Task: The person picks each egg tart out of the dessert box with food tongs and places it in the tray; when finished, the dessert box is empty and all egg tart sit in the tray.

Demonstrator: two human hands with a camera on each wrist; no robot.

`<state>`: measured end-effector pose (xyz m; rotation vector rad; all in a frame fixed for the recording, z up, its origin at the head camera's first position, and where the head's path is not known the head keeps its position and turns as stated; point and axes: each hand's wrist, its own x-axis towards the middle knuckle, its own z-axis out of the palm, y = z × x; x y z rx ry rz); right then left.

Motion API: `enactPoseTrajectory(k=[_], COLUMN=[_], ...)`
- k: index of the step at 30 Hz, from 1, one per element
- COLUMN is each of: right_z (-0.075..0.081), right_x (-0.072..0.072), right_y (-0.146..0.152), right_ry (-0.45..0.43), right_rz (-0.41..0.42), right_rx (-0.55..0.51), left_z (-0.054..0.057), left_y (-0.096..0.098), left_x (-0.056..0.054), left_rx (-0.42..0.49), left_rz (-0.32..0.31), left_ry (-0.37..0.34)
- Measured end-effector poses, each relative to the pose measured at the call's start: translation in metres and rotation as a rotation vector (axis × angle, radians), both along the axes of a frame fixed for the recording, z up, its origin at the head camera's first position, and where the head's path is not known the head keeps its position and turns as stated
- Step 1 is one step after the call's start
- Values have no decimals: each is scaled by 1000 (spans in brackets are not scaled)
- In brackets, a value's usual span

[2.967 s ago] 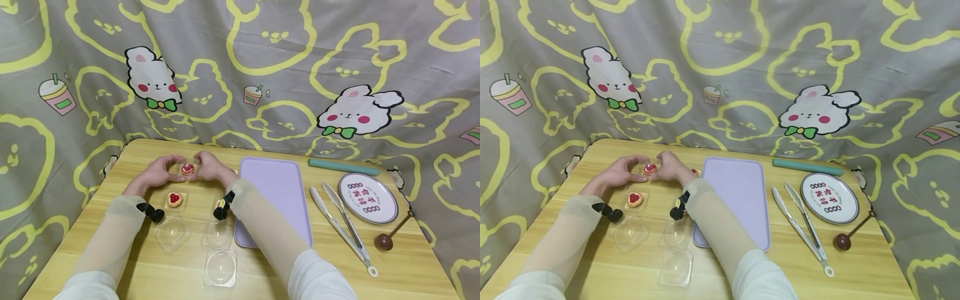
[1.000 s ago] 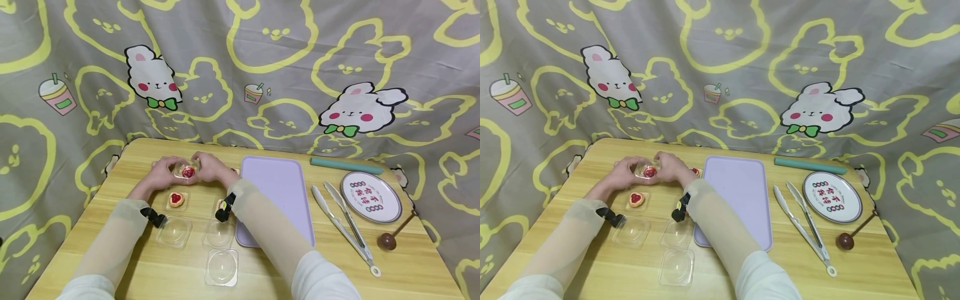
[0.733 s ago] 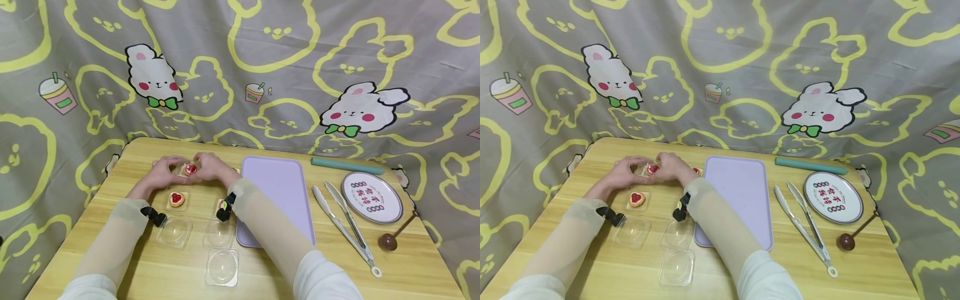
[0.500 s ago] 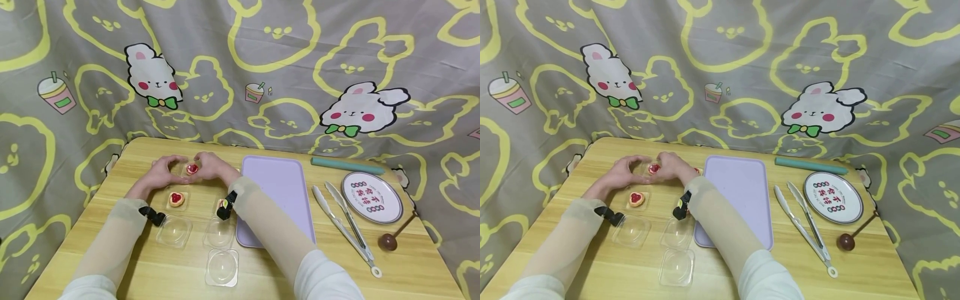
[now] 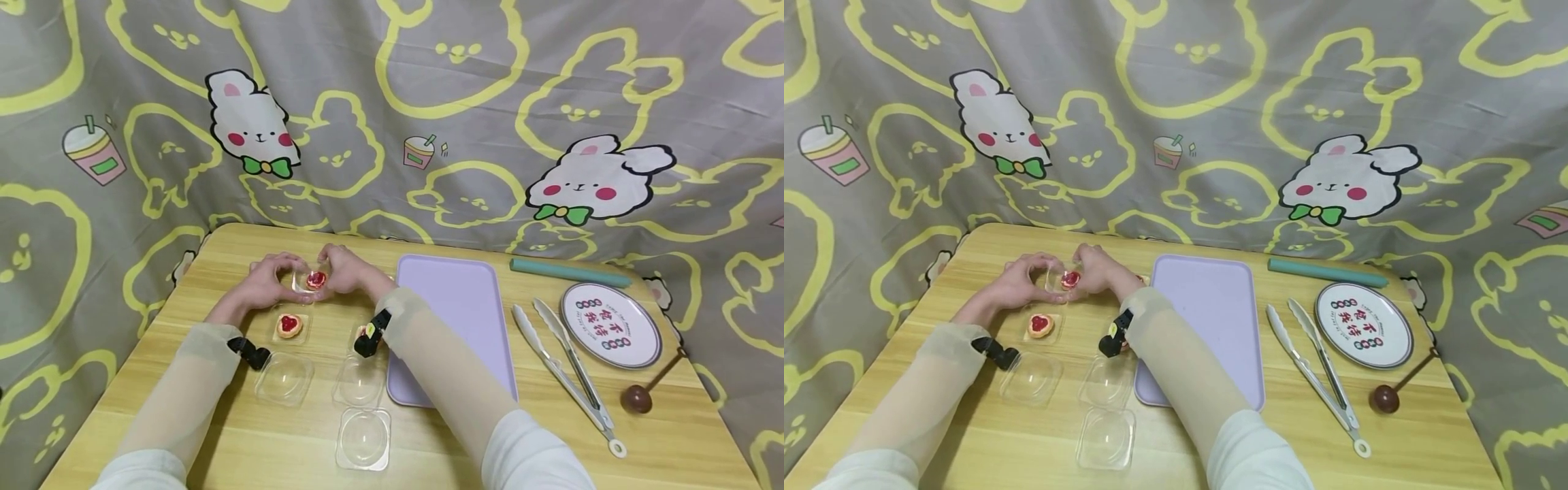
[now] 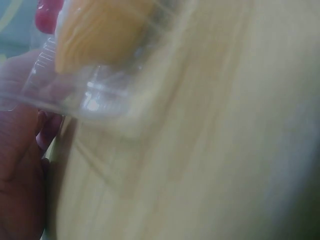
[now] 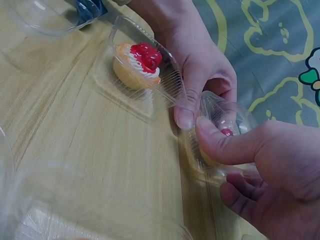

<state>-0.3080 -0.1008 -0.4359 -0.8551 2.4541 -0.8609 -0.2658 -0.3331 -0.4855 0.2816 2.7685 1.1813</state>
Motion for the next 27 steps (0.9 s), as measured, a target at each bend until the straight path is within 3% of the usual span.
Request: enactPoseTrajectory(k=[7,16,22,27], right_z=[1,-1,9,20], right_x=[3,10,17,22], right_y=[1,5,17,31], right_ry=[67,204,188,182], right_rz=[-14,34,38,46], right_rx=[-6,40,20,-3], left_z=[1,0,0,4], left_y=[2,1,-2,-7], left_x=[-1,0,-2,-1], left_rx=[-20,-20,-19,76], left_rz=[6,-18,-42,-55], left_ry=[-5,0,11,-38])
